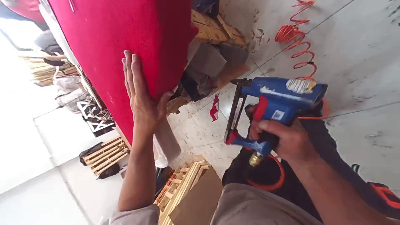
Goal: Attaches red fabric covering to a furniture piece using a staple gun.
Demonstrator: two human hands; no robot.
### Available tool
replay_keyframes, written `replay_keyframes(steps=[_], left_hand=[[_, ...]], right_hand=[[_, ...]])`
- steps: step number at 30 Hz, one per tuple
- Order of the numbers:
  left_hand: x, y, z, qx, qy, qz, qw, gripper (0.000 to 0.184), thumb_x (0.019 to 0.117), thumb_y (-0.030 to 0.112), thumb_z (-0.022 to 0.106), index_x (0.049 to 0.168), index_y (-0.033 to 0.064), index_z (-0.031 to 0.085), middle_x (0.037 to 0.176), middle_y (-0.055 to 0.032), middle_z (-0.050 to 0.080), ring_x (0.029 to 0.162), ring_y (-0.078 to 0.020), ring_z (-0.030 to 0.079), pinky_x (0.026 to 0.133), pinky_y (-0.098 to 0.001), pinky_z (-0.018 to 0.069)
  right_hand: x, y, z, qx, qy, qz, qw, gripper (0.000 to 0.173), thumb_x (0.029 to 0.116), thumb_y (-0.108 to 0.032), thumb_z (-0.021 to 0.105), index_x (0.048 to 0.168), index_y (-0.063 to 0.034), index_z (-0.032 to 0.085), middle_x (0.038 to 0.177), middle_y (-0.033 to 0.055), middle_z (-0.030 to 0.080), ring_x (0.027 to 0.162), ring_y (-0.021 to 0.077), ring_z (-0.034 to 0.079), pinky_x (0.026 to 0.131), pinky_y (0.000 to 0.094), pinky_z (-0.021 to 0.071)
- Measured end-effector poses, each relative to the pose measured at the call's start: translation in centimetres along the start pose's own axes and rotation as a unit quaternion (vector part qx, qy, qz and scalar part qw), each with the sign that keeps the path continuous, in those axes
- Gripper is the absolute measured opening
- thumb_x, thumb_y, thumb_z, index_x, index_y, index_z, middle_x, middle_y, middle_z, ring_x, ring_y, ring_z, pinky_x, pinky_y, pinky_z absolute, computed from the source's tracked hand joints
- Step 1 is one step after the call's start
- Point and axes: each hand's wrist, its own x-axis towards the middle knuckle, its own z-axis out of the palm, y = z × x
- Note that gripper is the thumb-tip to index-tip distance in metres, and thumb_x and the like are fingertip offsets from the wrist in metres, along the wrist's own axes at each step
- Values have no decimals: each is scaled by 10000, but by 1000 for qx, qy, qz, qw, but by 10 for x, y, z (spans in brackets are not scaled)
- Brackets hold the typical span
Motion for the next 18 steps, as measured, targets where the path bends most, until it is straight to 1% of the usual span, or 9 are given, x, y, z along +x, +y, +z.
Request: replay_keyframes(steps=[2,4,6,8,11,13,15,16,18], left_hand=[[-8,-4,3,9,9,-16,1000,964,924,471,652,1623,1,185,1695,-209,176,1578,-344,160,1281,-526,175],[-11,-5,5,27,17,-24,999,962,932,491,653,1633,32,181,1698,-188,188,1577,-333,174,1277,-516,184],[-15,-3,8,60,25,-28,997,947,937,452,652,1637,37,166,1696,-188,197,1573,-336,193,1267,-519,202],[-25,1,11,90,40,-25,995,897,950,358,674,1631,32,190,1687,-191,227,1566,-331,225,1264,-513,224],[-63,15,11,46,93,9,995,611,999,231,639,1534,19,435,1584,-207,433,1489,-323,403,1208,-502,357],[-101,46,14,-136,136,-29,981,371,1011,188,618,1345,28,632,1417,-152,608,1345,-237,558,1110,-409,477],[-121,87,24,-391,181,-147,890,237,1027,141,588,1175,-16,685,1169,-79,708,1084,-144,672,913,-320,582],[-118,100,31,-501,203,-220,812,247,1035,139,557,1176,-37,657,1106,-82,723,1008,-161,702,850,-337,609],[-95,104,41,-645,246,-330,644,308,1067,213,485,1276,12,589,1127,-80,707,983,-185,705,833,-370,612]], right_hand=[[-2,17,21,-159,22,-150,976,301,889,-217,723,1145,-97,621,896,-52,716,764,61,702,718,287,630],[5,31,41,-303,28,-284,909,347,889,-263,735,1154,-55,648,994,-15,733,929,6,699,852,246,611],[17,38,59,-381,29,-350,855,434,835,-287,731,1156,1,690,964,88,753,898,85,719,803,302,604],[26,44,73,-400,14,-368,840,441,815,-280,729,1152,2,702,960,107,756,879,124,728,766,330,610],[25,49,79,-388,2,-376,842,437,818,-291,735,1138,4,702,961,87,757,891,74,720,794,276,605],[13,49,76,-383,8,-375,844,426,843,-284,737,1136,21,691,969,71,755,923,7,704,846,208,589],[-5,49,70,-396,24,-373,838,396,873,-251,733,1134,43,682,992,72,752,960,-1,699,888,207,588],[-13,47,66,-402,34,-370,837,388,873,-236,742,1128,49,679,1005,65,753,974,4,702,899,219,597],[-36,39,60,-425,53,-348,834,396,853,-244,767,1117,32,665,1015,22,748,974,-8,698,897,226,605]])
